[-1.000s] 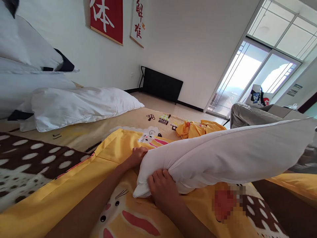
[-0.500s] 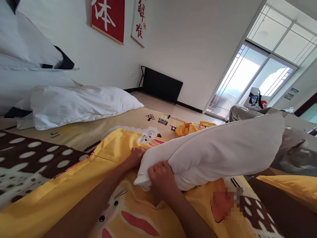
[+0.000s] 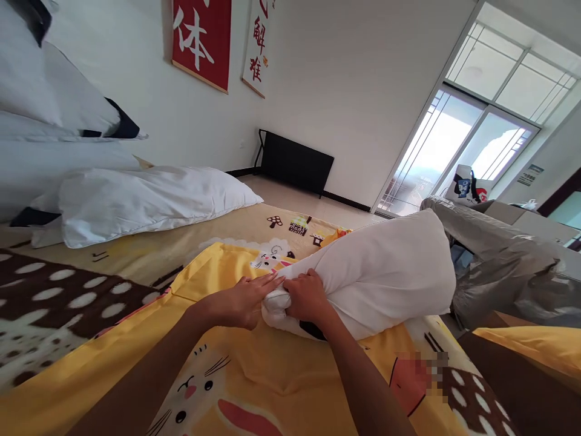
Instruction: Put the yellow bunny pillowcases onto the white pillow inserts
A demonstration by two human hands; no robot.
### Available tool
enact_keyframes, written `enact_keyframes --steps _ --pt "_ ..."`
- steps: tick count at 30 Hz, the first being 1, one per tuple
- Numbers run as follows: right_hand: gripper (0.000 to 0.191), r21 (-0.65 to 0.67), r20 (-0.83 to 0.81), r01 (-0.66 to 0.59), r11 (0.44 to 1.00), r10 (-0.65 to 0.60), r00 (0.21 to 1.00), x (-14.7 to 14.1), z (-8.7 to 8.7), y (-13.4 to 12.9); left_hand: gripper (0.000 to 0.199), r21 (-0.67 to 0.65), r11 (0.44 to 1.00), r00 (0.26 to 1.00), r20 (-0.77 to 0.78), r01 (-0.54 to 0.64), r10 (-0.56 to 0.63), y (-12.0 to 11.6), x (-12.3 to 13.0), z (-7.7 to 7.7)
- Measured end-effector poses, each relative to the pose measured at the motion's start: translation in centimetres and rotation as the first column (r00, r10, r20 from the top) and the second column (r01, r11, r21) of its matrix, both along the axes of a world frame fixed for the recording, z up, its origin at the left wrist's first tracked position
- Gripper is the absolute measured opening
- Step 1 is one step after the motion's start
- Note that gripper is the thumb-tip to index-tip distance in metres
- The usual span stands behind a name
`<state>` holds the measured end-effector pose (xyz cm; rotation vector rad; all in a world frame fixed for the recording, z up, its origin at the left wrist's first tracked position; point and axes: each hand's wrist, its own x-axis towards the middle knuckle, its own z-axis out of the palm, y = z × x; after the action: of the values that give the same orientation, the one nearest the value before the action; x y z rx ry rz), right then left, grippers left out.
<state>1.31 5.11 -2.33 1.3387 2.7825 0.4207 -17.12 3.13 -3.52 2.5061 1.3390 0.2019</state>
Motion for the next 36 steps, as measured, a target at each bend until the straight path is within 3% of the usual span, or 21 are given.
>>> enact_keyframes --steps 2,4,8,15,27,29,31,34,36 --pt "0.027 -0.012 0.019 -0.001 1.000 0.001 1.000 0.0 0.4 0.8 0.105 0.008 0.999 0.998 -0.053 -0.044 0.044 -0.8 1.4 -0.1" --pt "0.029 -0.019 0.026 -0.004 1.000 0.005 1.000 0.0 0.7 1.4 0.109 0.101 0.983 0.986 -0.053 -0.153 0.159 -1.1 3.3 -0.6" --pt "0.029 -0.030 0.021 -0.001 1.000 0.001 1.000 0.3 0.7 2.2 0.086 0.270 0.910 0.945 -0.002 -0.314 0.327 -0.9 6.2 -1.3" --pt "0.037 -0.048 0.034 -0.023 0.999 0.025 0.999 0.5 0.6 3.0 0.040 0.313 0.908 0.958 0.025 -0.278 0.284 -0.3 5.7 -1.5" --pt "0.039 -0.108 0.108 -0.144 0.984 0.156 0.982 1.1 3.6 2.3 0.044 0.469 0.869 0.968 -0.098 -0.161 0.233 -0.7 6.9 -2.7" --pt "0.050 -0.112 0.083 -0.184 0.977 0.194 0.978 1.6 4.0 1.5 0.043 0.485 0.861 0.966 -0.111 -0.150 0.231 -0.7 7.0 -2.8" --pt "0.074 -0.035 0.059 -0.218 0.975 0.220 0.974 2.4 3.8 0.0 0.042 0.497 0.856 0.967 -0.114 -0.141 0.226 -0.6 7.0 -2.9" --pt "0.109 0.153 0.072 -0.180 0.972 0.170 0.983 4.4 2.0 -2.8 0.042 0.514 0.847 0.972 -0.099 -0.135 0.215 -0.5 6.8 -2.8" --pt "0.117 0.228 0.095 -0.129 0.965 0.110 0.989 6.2 0.0 -4.5 0.042 0.523 0.841 0.972 -0.090 -0.138 0.216 -0.5 6.8 -2.7"
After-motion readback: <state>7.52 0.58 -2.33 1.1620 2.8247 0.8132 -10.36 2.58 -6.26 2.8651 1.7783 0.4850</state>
